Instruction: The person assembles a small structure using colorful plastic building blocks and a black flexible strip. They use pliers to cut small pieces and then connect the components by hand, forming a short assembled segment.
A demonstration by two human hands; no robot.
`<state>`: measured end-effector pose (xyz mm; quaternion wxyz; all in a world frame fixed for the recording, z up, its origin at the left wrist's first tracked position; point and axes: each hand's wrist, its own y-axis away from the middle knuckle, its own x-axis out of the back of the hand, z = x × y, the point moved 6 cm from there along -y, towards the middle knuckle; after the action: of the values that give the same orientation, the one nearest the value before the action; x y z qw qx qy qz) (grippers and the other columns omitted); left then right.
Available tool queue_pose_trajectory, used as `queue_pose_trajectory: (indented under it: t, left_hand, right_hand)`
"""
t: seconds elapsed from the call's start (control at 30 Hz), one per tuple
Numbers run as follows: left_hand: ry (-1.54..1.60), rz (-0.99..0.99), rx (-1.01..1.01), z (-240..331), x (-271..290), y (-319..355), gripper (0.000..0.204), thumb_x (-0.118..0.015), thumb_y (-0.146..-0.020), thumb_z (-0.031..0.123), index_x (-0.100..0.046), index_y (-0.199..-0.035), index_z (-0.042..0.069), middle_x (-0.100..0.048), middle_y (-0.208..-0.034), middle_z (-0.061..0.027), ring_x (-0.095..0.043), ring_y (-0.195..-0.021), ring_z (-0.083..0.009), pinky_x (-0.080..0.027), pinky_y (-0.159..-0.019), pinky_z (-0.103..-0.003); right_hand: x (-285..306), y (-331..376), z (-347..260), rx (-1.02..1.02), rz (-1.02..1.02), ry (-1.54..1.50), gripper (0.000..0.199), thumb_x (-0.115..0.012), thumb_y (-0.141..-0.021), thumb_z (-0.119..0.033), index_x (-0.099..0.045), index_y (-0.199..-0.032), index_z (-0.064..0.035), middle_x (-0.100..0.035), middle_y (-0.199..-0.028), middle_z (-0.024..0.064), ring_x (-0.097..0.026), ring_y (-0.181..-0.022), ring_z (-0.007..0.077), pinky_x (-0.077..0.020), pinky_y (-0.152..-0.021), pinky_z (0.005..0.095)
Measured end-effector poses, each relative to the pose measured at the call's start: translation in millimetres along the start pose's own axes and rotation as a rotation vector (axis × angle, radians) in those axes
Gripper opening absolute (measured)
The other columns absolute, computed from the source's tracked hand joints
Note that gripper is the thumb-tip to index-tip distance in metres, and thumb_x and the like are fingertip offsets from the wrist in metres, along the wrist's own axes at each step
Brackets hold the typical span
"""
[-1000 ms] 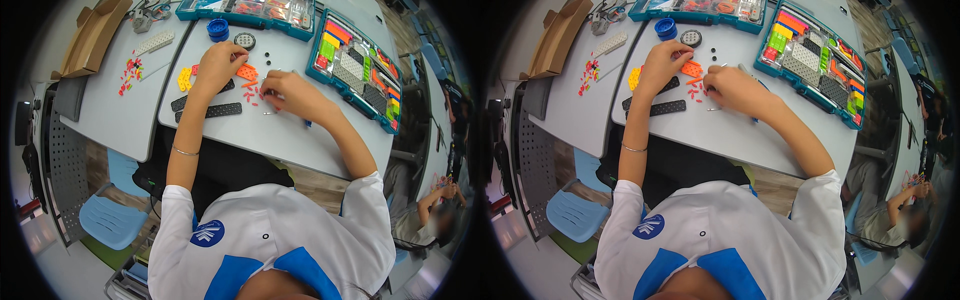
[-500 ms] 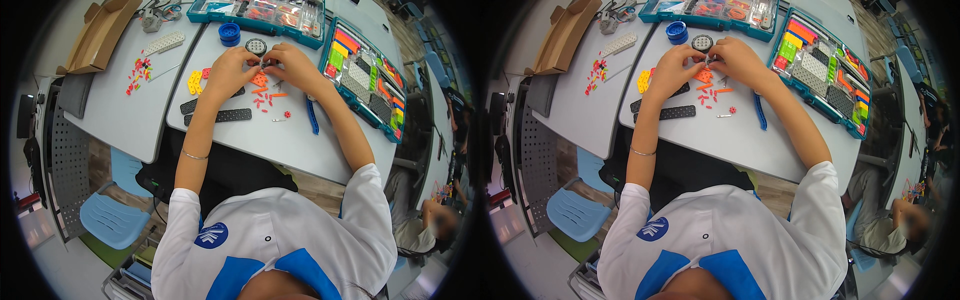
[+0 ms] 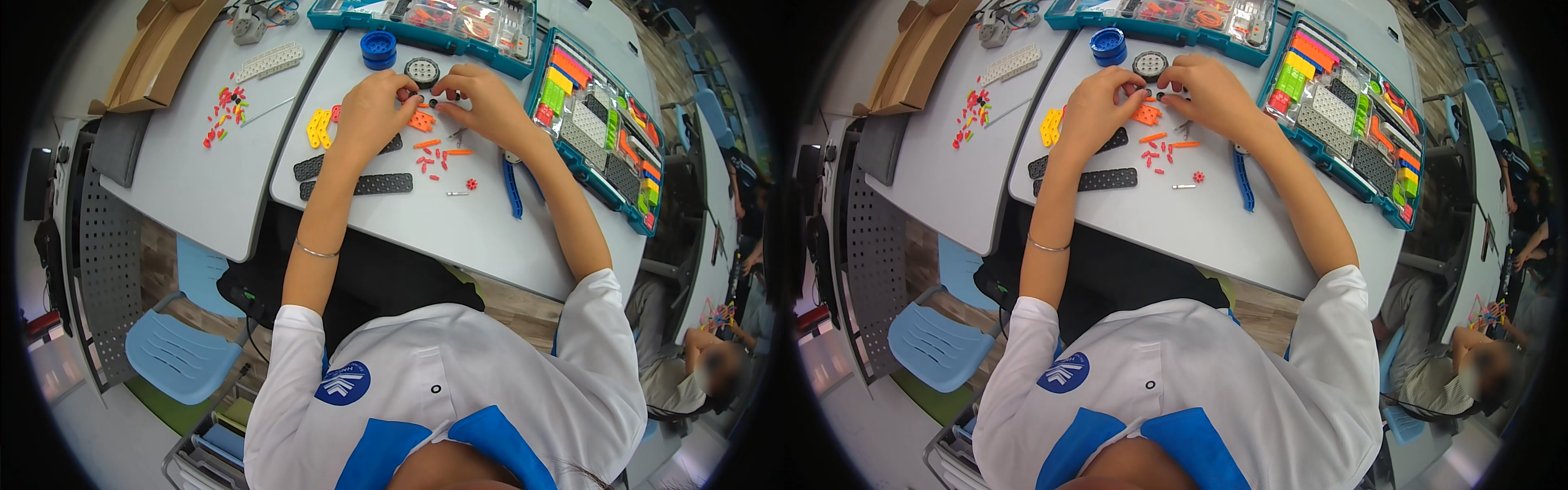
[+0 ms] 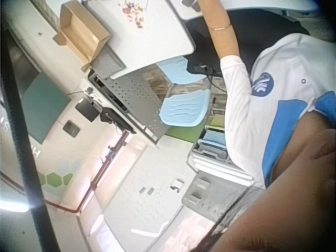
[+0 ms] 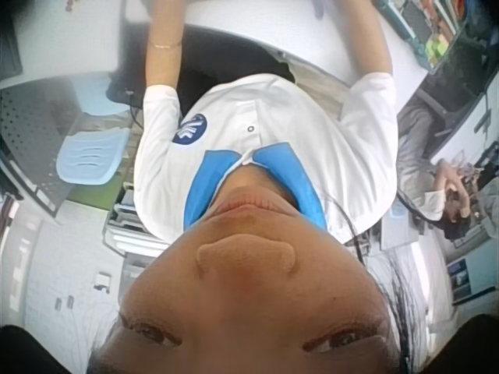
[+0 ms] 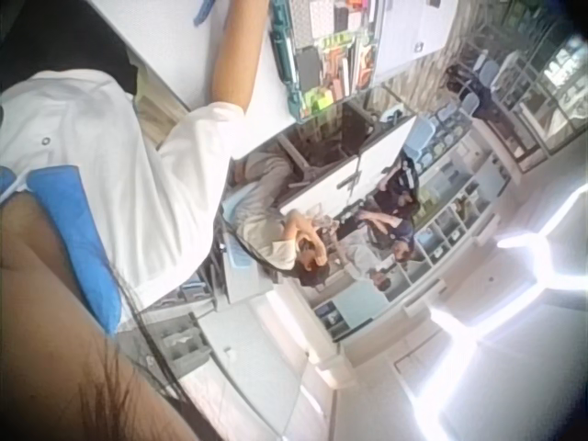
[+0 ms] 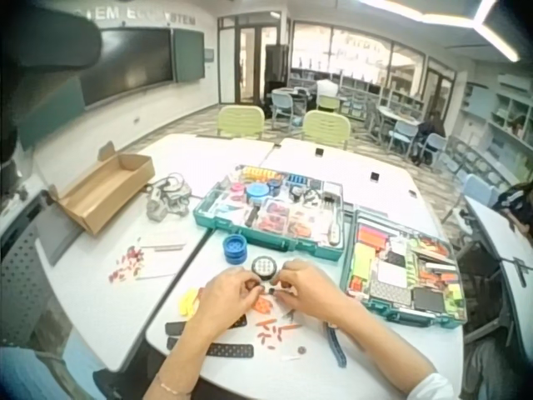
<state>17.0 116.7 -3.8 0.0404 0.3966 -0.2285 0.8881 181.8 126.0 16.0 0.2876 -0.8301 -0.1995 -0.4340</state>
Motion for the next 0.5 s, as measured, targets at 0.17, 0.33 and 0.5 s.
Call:
queue_pose_trajectory:
  t: [0.17, 0.33, 0.5]
  left_hand:
    - [-0.010, 0.044, 0.006, -2.3, 0.5, -0.8, 0.018, -0.074, -0.087, 0.020, -0.075, -0.102, 0.010, -0.068, -0.083, -0.0031, -0.059, -0.068, -0.0181, -0.051, -0.067, -0.032]
    - [-0.052, 0.021, 0.054, -5.1, 1.8, -0.4, 0.018, -0.074, -0.086, 0.019, -0.075, -0.102, 0.011, -0.069, -0.084, -0.0031, -0.064, -0.073, -0.0188, -0.053, -0.071, -0.032]
    - [-0.065, 0.007, 0.035, -2.4, 2.0, -0.5, 0.018, -0.073, -0.086, 0.019, -0.075, -0.102, 0.011, -0.070, -0.084, -0.0032, -0.066, -0.078, -0.0198, -0.054, -0.074, -0.033]
  right_hand:
    - [-7.6, 1.9, 2.6, 0.023, 0.009, 0.031, 0.016, -0.076, -0.081, -0.014, -0.070, -0.095, -0.0076, -0.064, -0.087, 0.0082, -0.063, -0.085, 0.0272, -0.0495, -0.073, 0.0401]
    - [-1.0, 1.5, 2.1, 0.013, 0.022, 0.048, 0.018, -0.076, -0.082, -0.015, -0.071, -0.097, -0.0081, -0.064, -0.085, 0.0082, -0.063, -0.084, 0.0268, -0.0495, -0.073, 0.0400]
    - [0.3, 3.5, 6.4, -0.044, -0.018, 0.045, 0.016, -0.075, -0.083, -0.016, -0.072, -0.096, -0.0077, -0.066, -0.086, 0.0071, -0.064, -0.083, 0.0252, -0.0503, -0.075, 0.0386]
